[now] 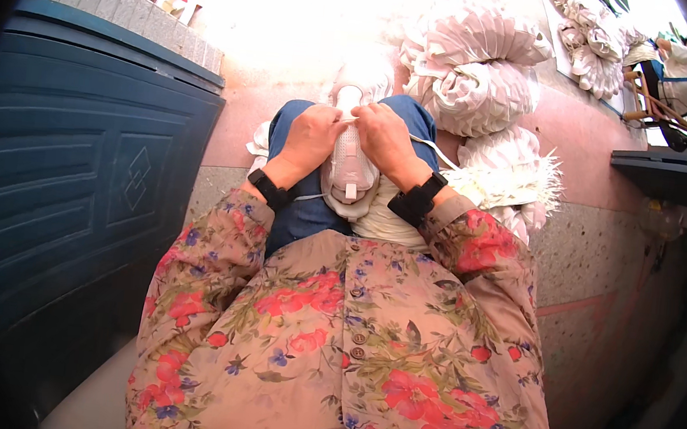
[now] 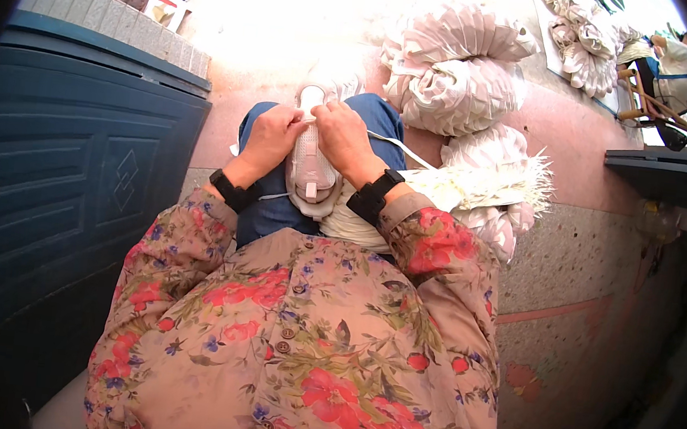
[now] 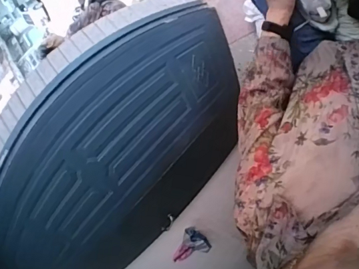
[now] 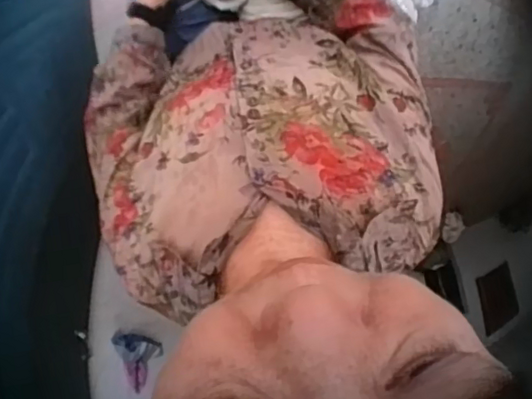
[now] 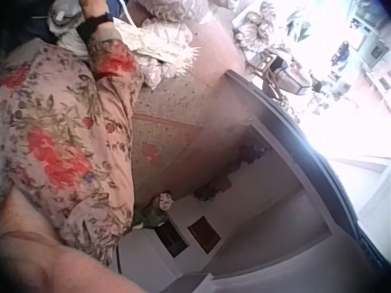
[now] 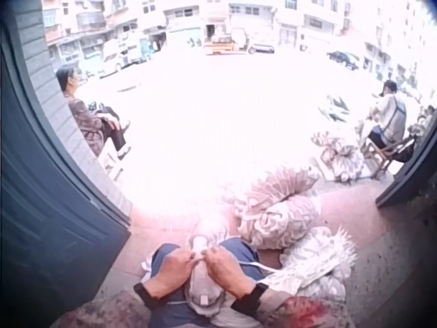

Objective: The person is lacing up white shoes, threading the laces through the eyelets while holding the shoe on their lap.

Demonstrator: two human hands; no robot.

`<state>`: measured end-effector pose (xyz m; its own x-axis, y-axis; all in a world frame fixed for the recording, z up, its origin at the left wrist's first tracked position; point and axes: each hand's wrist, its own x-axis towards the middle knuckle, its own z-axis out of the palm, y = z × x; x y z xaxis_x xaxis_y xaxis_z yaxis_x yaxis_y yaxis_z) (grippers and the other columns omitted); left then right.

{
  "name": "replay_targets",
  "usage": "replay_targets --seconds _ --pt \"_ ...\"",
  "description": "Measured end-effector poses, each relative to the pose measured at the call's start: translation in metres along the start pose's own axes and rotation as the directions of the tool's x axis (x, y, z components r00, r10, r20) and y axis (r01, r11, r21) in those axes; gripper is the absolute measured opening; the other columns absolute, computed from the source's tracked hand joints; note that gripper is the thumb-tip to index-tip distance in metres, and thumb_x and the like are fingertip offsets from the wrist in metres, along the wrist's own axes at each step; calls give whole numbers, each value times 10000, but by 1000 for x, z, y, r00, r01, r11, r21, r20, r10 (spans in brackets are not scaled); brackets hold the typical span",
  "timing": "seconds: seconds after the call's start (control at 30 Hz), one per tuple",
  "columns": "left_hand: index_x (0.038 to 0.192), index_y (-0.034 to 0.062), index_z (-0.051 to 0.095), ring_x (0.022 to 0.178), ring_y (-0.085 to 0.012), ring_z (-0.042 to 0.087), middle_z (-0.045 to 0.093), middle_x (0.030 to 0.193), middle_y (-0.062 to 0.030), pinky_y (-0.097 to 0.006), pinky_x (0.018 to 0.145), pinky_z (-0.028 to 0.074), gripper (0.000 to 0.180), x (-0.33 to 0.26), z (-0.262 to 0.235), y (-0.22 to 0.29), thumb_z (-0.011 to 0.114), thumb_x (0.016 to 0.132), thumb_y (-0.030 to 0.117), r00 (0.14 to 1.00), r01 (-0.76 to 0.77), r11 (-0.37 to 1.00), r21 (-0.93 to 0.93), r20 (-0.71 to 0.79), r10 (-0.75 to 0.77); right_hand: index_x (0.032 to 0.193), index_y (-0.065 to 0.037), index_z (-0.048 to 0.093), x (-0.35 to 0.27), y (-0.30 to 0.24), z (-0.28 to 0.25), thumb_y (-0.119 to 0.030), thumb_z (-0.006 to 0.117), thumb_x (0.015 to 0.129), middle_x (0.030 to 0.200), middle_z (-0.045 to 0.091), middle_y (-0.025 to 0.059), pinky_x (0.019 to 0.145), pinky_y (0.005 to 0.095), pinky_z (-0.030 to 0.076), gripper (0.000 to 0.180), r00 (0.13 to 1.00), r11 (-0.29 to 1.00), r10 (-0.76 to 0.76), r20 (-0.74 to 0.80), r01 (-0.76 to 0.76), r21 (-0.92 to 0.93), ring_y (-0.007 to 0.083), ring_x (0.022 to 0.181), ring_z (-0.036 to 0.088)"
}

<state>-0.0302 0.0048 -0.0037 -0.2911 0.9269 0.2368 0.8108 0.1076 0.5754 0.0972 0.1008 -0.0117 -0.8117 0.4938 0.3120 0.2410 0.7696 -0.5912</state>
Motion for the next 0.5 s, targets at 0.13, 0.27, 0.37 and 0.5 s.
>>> replay_targets --seconds 0.13,0.27,0.37,0.5 --pt "695 36 500 692 -286 550 527 691 -131 -363 597 460 77 8 -5 -2 529 730 97 963 -267 928 258 96 251 986 -42 534 1 0 -2 -78 511 755 853 579 165 712 396 449 236 993 992 107 50 -110 64 312 821 562" --pt "685 41 476 653 -271 540 506 688 -118 -373 535 462 59 0 -26 -30 478 722 87 968 -247 856 453 87 233 1085 -69 492 1 0 -39 -175 563 742 859 600 185 711 431 446 366 913 960 269 305 -279 -10 348 816 574" --pt "628 58 477 619 -289 517 466 676 -117 -387 537 444 154 -18 -108 -96 472 774 108 949 190 799 571 -316 1 1033 -17 550 -25 45 -77 -183 656 731 719 587 54 579 250 434 361 913 934 288 287 -335 127 107 643 538" --pt "766 -22 565 505 -244 584 603 708 -143 -305 401 460 149 -142 -283 -243 476 809 90 422 150 637 -756 -534 -733 964 -7 613 -63 82 -163 -181 661 733 742 598 23 539 184 415 293 735 688 573 363 -672 273 41 629 507"
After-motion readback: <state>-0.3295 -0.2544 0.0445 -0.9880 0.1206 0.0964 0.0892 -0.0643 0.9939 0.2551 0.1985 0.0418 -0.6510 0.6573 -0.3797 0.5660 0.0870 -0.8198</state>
